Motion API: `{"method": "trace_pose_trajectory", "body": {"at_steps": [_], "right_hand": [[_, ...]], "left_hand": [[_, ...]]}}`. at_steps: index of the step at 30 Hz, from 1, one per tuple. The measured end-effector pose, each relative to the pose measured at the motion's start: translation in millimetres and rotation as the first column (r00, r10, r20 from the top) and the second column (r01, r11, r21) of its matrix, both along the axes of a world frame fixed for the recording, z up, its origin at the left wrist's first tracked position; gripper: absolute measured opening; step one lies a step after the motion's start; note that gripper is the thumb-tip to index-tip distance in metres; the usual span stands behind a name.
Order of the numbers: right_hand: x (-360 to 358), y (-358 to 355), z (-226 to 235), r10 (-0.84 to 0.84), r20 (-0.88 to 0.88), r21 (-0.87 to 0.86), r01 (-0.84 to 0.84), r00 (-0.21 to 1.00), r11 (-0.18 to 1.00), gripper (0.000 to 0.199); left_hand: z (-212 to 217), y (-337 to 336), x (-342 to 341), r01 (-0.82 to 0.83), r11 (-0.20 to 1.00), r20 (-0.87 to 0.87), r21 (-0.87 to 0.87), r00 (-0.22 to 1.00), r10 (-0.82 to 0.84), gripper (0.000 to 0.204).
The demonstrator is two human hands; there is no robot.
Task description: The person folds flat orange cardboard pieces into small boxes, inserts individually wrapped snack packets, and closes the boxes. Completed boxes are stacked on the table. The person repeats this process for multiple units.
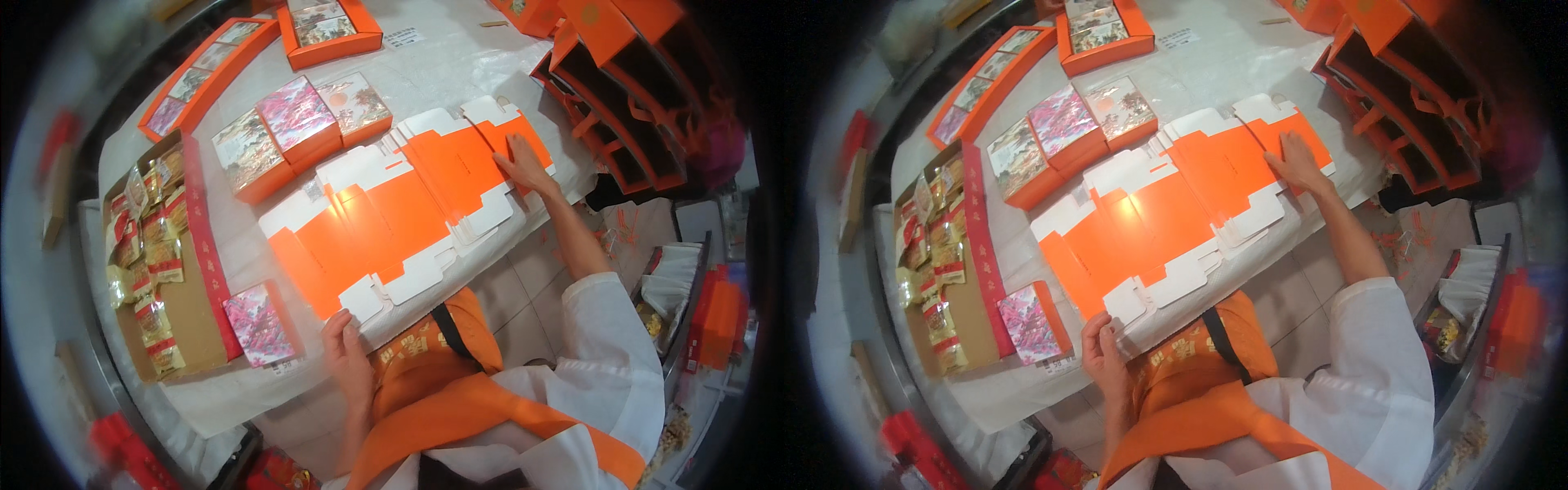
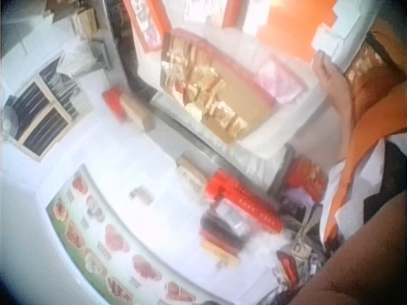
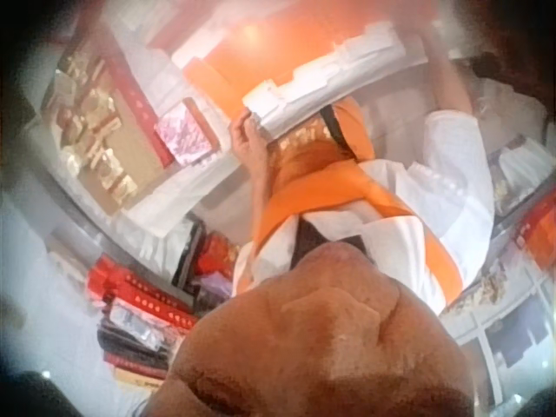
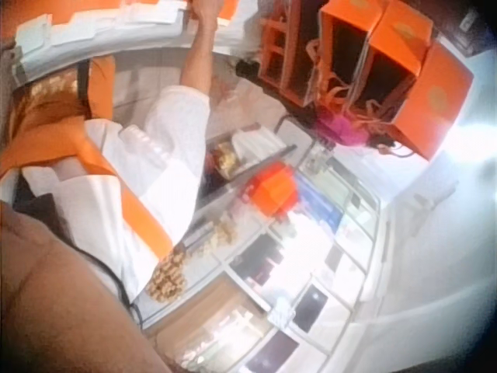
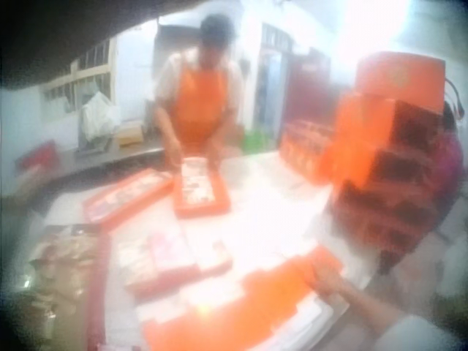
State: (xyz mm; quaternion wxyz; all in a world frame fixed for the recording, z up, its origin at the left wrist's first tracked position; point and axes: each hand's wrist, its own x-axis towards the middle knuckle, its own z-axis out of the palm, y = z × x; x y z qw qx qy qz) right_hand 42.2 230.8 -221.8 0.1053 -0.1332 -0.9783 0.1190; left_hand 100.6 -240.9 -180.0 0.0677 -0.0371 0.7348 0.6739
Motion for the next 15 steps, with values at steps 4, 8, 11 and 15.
{"method": "trace_pose_trajectory", "body": {"at_steps": [4,8,11,15], "right_hand": [[-3.8,10.9,2.5,-0.067,0.078,-0.181,0.080,0.995,0.980,0.047],[-1.6,11.2,42.7,-0.089,0.061,-0.213,0.100,0.994,0.972,0.048],[10.1,-30.6,93.3,-0.107,-0.082,0.008,0.108,0.991,0.994,0.045],[58.6,-188.2,129.8,0.110,-0.279,-0.187,-0.166,0.954,0.968,0.033]], "left_hand": [[8.7,0.8,11.2,-0.028,0.994,0.019,0.102,0.999,0.026,0.017],[11.2,-2.2,24.0,-0.034,0.980,0.063,0.195,0.998,0.023,0.017],[18.9,0.8,27.5,0.053,0.974,0.043,0.220,0.997,-0.064,0.019],[38.5,26.5,21.2,0.176,0.945,-0.073,0.276,0.984,-0.162,0.040]]}}
